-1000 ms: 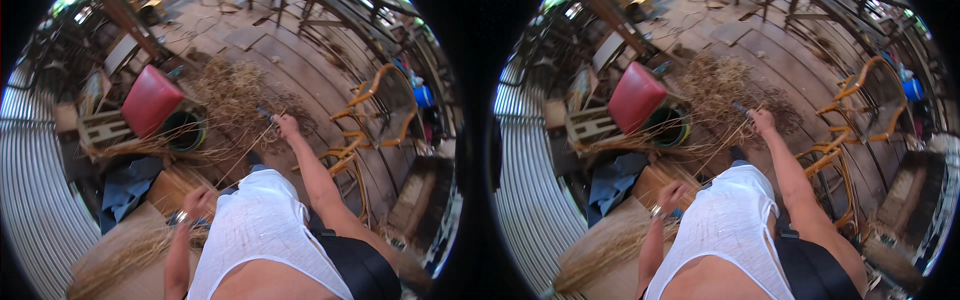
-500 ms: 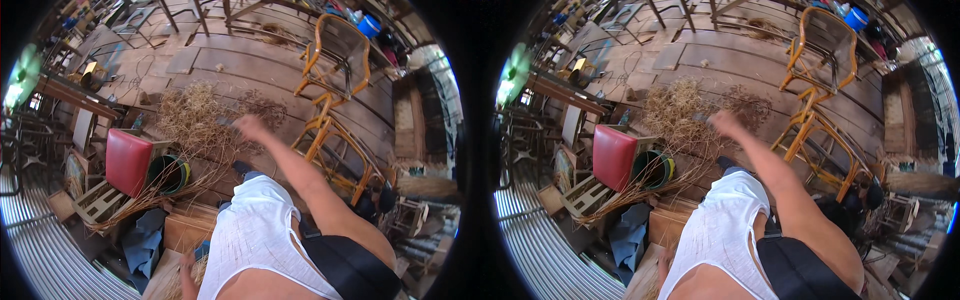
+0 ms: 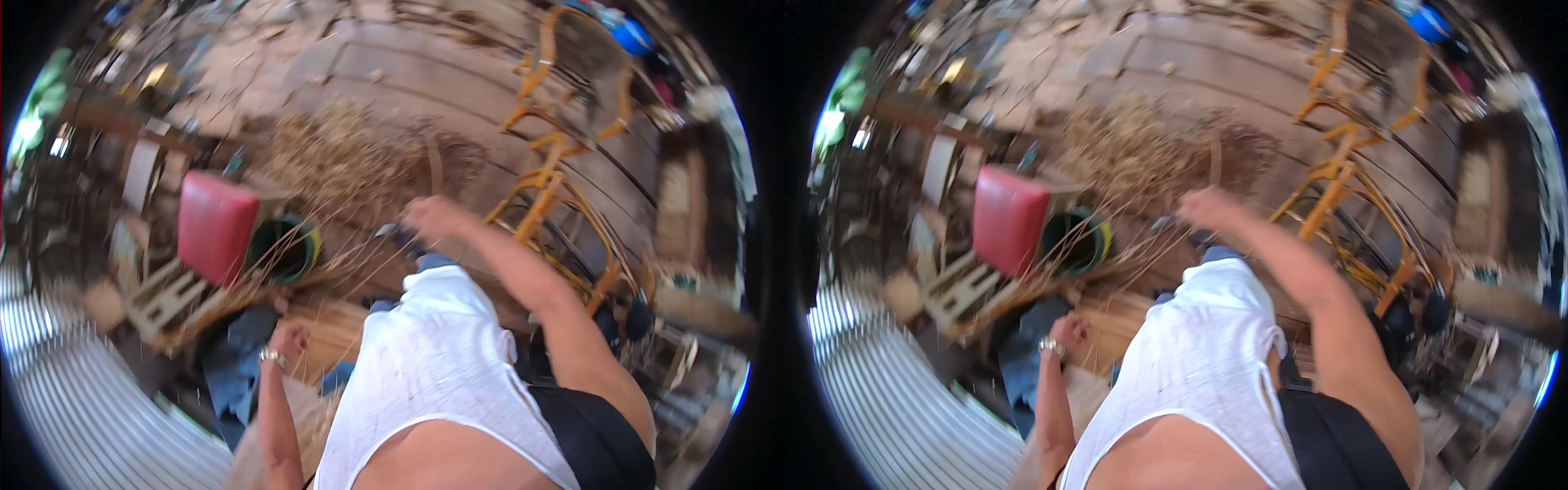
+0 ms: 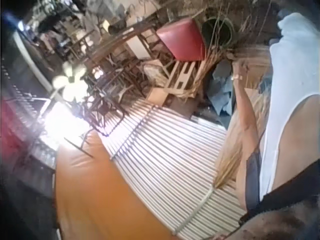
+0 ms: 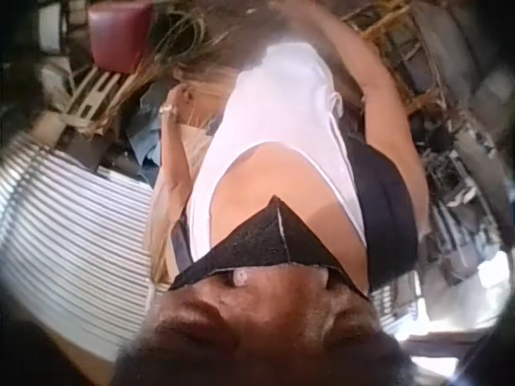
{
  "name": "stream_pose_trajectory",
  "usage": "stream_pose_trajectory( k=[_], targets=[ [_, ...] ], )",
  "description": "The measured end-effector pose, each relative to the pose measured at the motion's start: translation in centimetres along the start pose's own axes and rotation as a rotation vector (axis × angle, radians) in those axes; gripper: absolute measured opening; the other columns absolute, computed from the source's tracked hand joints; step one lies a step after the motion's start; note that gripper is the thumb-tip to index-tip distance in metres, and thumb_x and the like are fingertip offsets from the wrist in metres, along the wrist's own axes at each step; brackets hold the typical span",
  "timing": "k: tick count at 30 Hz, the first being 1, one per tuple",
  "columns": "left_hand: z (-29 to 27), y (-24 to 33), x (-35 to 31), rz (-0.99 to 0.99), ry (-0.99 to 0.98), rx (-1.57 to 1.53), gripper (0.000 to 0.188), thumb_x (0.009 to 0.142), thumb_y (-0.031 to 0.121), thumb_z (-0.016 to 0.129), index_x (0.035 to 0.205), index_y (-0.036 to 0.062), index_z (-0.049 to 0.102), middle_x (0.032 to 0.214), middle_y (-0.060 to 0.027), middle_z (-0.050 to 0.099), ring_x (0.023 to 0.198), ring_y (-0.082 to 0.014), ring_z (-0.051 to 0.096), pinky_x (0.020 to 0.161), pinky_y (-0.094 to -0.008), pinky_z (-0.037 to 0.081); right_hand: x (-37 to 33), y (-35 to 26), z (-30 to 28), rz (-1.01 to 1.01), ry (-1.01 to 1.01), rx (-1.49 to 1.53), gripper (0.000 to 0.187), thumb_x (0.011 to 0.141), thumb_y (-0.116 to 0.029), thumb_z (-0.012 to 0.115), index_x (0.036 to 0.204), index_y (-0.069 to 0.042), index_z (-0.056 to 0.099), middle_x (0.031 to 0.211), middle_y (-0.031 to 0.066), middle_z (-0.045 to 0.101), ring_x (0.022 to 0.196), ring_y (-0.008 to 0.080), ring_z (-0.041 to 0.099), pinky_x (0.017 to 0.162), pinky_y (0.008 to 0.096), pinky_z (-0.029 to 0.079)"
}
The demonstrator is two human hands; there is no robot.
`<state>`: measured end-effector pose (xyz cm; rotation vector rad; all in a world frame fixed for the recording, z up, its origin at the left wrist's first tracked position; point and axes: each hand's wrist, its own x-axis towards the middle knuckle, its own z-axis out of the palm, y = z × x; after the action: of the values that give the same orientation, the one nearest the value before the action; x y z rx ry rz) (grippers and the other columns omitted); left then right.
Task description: The person trims the ends of long dried broom sticks using a knife. They repeatedly pick up a bundle of sticks, align them, and cut the tips, then place the trimmed sticks against a corrugated metal wall. The person also uses a red plastic container to hold the sticks during trimming.
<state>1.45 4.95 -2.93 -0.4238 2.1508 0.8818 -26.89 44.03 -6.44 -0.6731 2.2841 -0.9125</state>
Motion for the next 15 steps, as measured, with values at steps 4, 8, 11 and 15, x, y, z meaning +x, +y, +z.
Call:
stream_pose_trajectory(
  k=[4,8,11,15],
  targets=[
    [-4.2,-7.5,-4.7,-0.039,0.48,0.055,0.012,0.085,0.009,0.054,0.084,0.0064,0.066,0.084,-0.0174,0.066,0.079,-0.0378,0.064,0.07,-0.0432,0.052,1.6,2.9,-6.1,0.162,0.273,-0.094,0.03,0.092,-0.036,0.054,0.086,-0.006,0.057,0.075,0.0158,0.062,0.065,0.0259,0.062,0.058,0.0388,0.046],
    [-7.9,-9.5,-11.6,-0.372,0.826,0.185,0.012,0.088,0.016,0.055,0.09,0.0088,0.065,0.088,-0.0172,0.066,0.083,-0.0384,0.064,0.07,-0.0452,0.051,4.4,3.3,-7.5,0.141,0.246,0.168,0.028,0.093,-0.031,0.057,0.083,-0.005,0.056,0.065,0.0034,0.051,0.054,0.0108,0.05,0.048,0.0308,0.041],
    [-8.9,-13.8,-18.6,-0.475,1.081,0.306,0.015,0.092,0.018,0.051,0.091,0.0102,0.063,0.086,-0.0174,0.066,0.082,-0.0405,0.063,0.069,-0.0483,0.05,7.7,6.2,-7.9,0.102,0.279,0.221,0.03,0.095,-0.033,0.057,0.09,-0.003,0.059,0.068,0.0012,0.051,0.057,0.008,0.048,0.05,0.0272,0.042],
    [-7.7,-17.8,-31.2,-0.854,1.15,0.453,0.023,0.096,0.029,0.048,0.094,0.0106,0.061,0.081,-0.0199,0.065,0.077,-0.0427,0.061,0.064,-0.0527,0.046,9.7,2.5,-9.4,0.121,0.111,0.099,0.032,0.096,-0.033,0.055,0.094,-0.002,0.059,0.076,0.003,0.055,0.072,0.0088,0.051,0.062,0.0274,0.042]
  ],
)
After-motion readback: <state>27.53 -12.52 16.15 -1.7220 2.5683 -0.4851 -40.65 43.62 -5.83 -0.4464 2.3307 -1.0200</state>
